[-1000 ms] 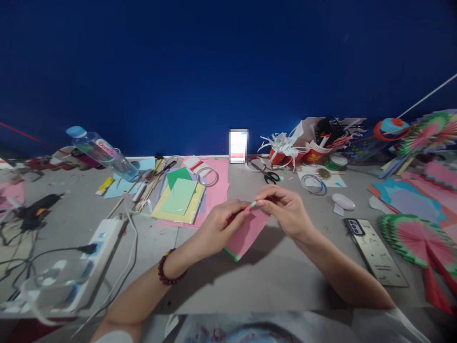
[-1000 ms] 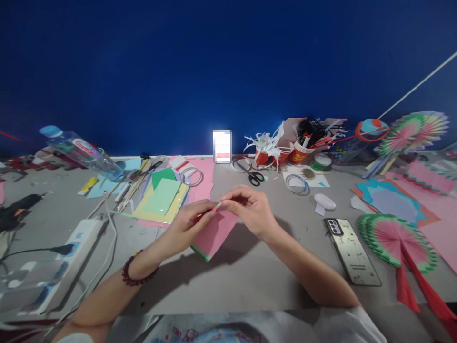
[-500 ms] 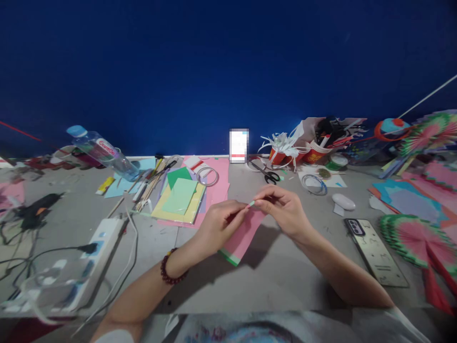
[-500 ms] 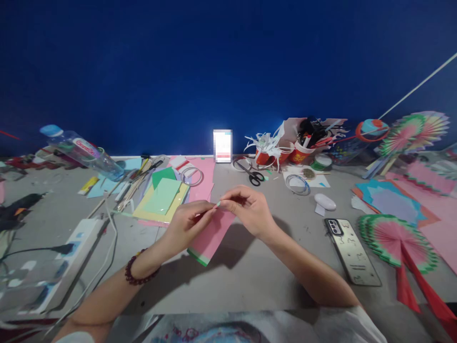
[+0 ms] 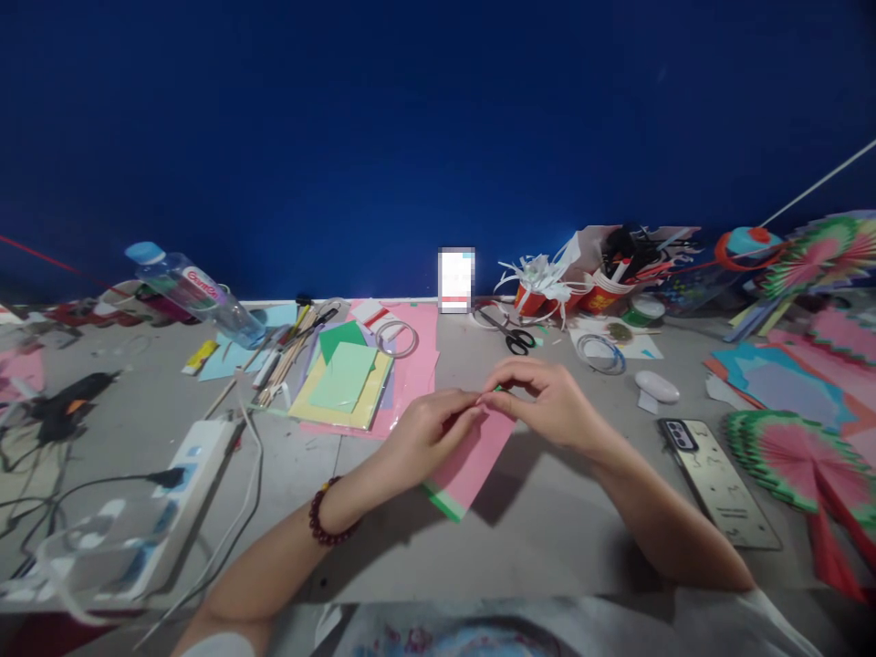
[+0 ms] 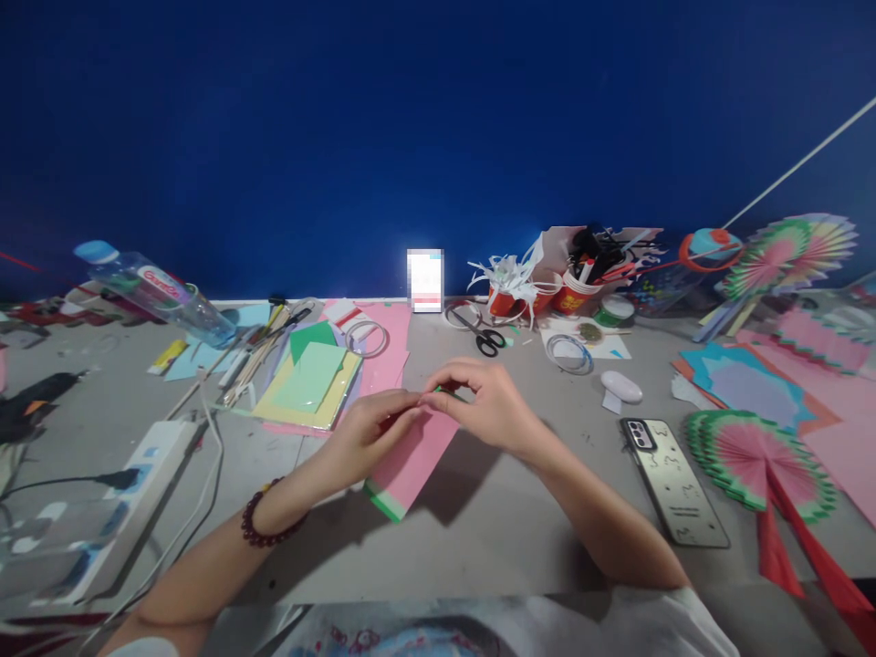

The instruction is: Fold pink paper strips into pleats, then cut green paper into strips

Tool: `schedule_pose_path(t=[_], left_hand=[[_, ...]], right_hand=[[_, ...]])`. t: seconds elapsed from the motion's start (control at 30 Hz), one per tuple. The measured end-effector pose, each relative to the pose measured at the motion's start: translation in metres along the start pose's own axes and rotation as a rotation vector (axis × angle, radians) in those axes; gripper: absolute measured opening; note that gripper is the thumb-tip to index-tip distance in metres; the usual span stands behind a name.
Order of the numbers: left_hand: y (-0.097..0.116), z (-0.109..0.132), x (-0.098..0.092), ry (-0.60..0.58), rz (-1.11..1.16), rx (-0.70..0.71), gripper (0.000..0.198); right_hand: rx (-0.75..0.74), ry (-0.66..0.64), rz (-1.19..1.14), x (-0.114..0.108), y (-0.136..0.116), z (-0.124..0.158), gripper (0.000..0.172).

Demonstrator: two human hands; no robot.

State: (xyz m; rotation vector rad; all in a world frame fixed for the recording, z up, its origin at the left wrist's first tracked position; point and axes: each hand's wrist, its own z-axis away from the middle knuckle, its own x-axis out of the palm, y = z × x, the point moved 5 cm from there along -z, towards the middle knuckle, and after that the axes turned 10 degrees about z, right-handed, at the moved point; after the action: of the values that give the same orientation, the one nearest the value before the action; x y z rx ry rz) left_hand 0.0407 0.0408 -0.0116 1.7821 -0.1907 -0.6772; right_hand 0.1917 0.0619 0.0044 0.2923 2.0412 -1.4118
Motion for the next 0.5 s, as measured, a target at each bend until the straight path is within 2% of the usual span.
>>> schedule_pose_path(t=[0.2, 0.5], left_hand=[[-0.0056, -0.0015, 0.0013, -0.075, -0.034, -0.128, 0.03], [-0.0053, -0.0013, 0.0001, -0.07, -0.042, -0.154, 0.035]], right_hand=[[0.001, 0.02, 0.094, -0.0083, 0.0, -0.0001, 0.008], [0.048, -0.003, 0.069, -0.0066, 0.0064, -0.0036, 0.009]])
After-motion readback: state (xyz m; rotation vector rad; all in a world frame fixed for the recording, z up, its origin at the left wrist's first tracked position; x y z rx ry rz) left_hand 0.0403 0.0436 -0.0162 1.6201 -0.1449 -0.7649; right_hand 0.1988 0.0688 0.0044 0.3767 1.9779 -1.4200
